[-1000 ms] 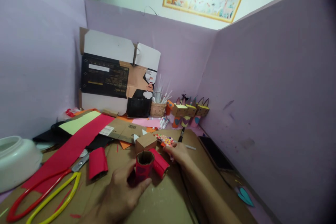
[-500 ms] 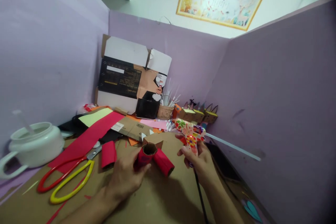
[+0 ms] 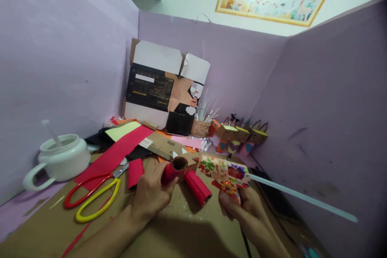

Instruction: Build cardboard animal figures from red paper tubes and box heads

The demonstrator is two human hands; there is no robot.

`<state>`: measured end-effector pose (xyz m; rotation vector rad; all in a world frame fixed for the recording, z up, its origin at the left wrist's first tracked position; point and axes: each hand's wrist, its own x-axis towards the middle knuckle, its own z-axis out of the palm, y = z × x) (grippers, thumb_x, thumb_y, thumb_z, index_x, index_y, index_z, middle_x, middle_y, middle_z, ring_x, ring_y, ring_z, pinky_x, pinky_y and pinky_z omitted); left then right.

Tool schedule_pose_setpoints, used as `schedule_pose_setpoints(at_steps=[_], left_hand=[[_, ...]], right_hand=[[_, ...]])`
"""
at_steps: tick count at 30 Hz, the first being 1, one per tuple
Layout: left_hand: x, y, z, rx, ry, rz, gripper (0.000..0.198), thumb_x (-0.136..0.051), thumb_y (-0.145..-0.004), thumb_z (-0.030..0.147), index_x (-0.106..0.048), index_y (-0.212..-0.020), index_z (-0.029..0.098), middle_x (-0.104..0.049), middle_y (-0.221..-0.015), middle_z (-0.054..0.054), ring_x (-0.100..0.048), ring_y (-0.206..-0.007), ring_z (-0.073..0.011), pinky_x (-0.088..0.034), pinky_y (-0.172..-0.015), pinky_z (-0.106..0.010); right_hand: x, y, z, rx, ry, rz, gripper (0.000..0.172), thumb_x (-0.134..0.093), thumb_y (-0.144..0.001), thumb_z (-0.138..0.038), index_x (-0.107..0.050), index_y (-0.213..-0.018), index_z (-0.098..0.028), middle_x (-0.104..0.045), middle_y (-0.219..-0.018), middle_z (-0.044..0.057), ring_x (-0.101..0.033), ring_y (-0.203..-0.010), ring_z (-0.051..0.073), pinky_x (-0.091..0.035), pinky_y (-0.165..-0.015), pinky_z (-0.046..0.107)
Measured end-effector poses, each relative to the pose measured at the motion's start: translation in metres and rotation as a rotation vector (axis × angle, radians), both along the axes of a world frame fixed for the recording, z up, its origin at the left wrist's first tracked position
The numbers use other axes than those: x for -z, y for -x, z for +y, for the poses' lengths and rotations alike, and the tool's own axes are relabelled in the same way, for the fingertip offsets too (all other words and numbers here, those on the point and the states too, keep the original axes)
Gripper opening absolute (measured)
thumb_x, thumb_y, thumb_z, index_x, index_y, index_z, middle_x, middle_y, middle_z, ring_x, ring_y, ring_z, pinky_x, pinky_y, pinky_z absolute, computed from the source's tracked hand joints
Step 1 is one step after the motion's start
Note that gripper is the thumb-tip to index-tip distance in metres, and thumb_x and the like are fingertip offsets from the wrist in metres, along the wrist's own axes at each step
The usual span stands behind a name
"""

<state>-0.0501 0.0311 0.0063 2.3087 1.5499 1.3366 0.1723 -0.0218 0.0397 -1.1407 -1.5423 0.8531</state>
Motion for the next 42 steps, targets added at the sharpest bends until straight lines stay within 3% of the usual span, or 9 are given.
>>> schedule_pose_setpoints(at_steps=[4,7,10,18,24,32,42], left_hand=[[0.005,-0.001,0.003,-0.027,-0.033,0.016,0.019,-0.056,-0.081,0.033,-0.057,-0.094,0.019,-0.067,-0.081,-0.007,-0.063,-0.075,-0.0218,-0.045,-0.061,-0.028],[0.009,-0.003,0.006,-0.039,-0.091,0.011,0.020,-0.057,-0.081,0.033,-0.059,-0.094,0.018,-0.067,-0.079,-0.006,-0.063,-0.070,-0.0209,-0.044,-0.058,-0.028],[0.011,-0.003,0.007,-0.073,-0.154,0.026,0.019,-0.056,-0.082,0.033,-0.059,-0.091,0.017,-0.066,-0.075,-0.005,-0.061,-0.063,-0.0201,-0.041,-0.053,-0.028],[0.010,-0.003,0.009,-0.131,-0.263,0.109,0.021,-0.051,-0.086,0.035,-0.059,-0.088,0.016,-0.065,-0.071,-0.005,-0.061,-0.059,-0.0200,-0.039,-0.051,-0.029],[0.012,-0.004,0.010,-0.129,-0.279,0.110,0.023,-0.050,-0.086,0.037,-0.059,-0.090,0.015,-0.065,-0.072,-0.005,-0.061,-0.059,-0.0196,-0.039,-0.051,-0.029],[0.012,-0.004,0.011,-0.129,-0.260,0.123,0.022,-0.051,-0.086,0.036,-0.059,-0.091,0.016,-0.066,-0.075,-0.005,-0.062,-0.064,-0.0200,-0.038,-0.053,-0.028],[0.010,-0.002,0.011,-0.112,-0.216,0.071,0.021,-0.051,-0.086,0.035,-0.059,-0.093,0.017,-0.067,-0.080,-0.007,-0.062,-0.068,-0.0201,-0.040,-0.056,-0.028]], right_hand=[[-0.003,0.009,-0.002,-0.030,0.012,0.021,0.033,-0.065,-0.071,-0.050,-0.061,-0.065,-0.018,-0.050,-0.049,-0.001,-0.044,-0.045,0.012,-0.038,-0.041,0.022],[-0.006,0.014,-0.003,-0.070,0.018,0.030,0.031,-0.065,-0.073,-0.046,-0.067,-0.085,-0.017,-0.064,-0.067,0.005,-0.061,-0.066,0.020,-0.051,-0.062,0.027],[-0.007,0.016,-0.005,-0.102,0.041,0.055,0.037,-0.064,-0.076,-0.043,-0.065,-0.101,-0.016,-0.070,-0.083,0.009,-0.065,-0.084,0.024,-0.053,-0.076,0.031],[-0.001,0.017,-0.006,-0.139,0.072,0.044,0.028,-0.062,-0.078,-0.042,-0.066,-0.093,-0.019,-0.073,-0.086,0.009,-0.067,-0.077,0.022,-0.055,-0.068,0.027],[0.005,0.016,-0.005,-0.158,0.102,0.052,0.025,-0.061,-0.080,-0.040,-0.066,-0.093,-0.020,-0.072,-0.088,0.008,-0.066,-0.080,0.022,-0.054,-0.071,0.028],[0.007,0.015,-0.005,-0.141,0.122,0.058,0.026,-0.062,-0.078,-0.043,-0.066,-0.086,-0.019,-0.070,-0.081,0.007,-0.065,-0.078,0.021,-0.052,-0.070,0.028],[0.008,0.016,-0.004,-0.157,0.138,0.080,0.030,-0.062,-0.078,-0.044,-0.066,-0.093,-0.019,-0.070,-0.087,0.007,-0.063,-0.082,0.021,-0.051,-0.076,0.030]])
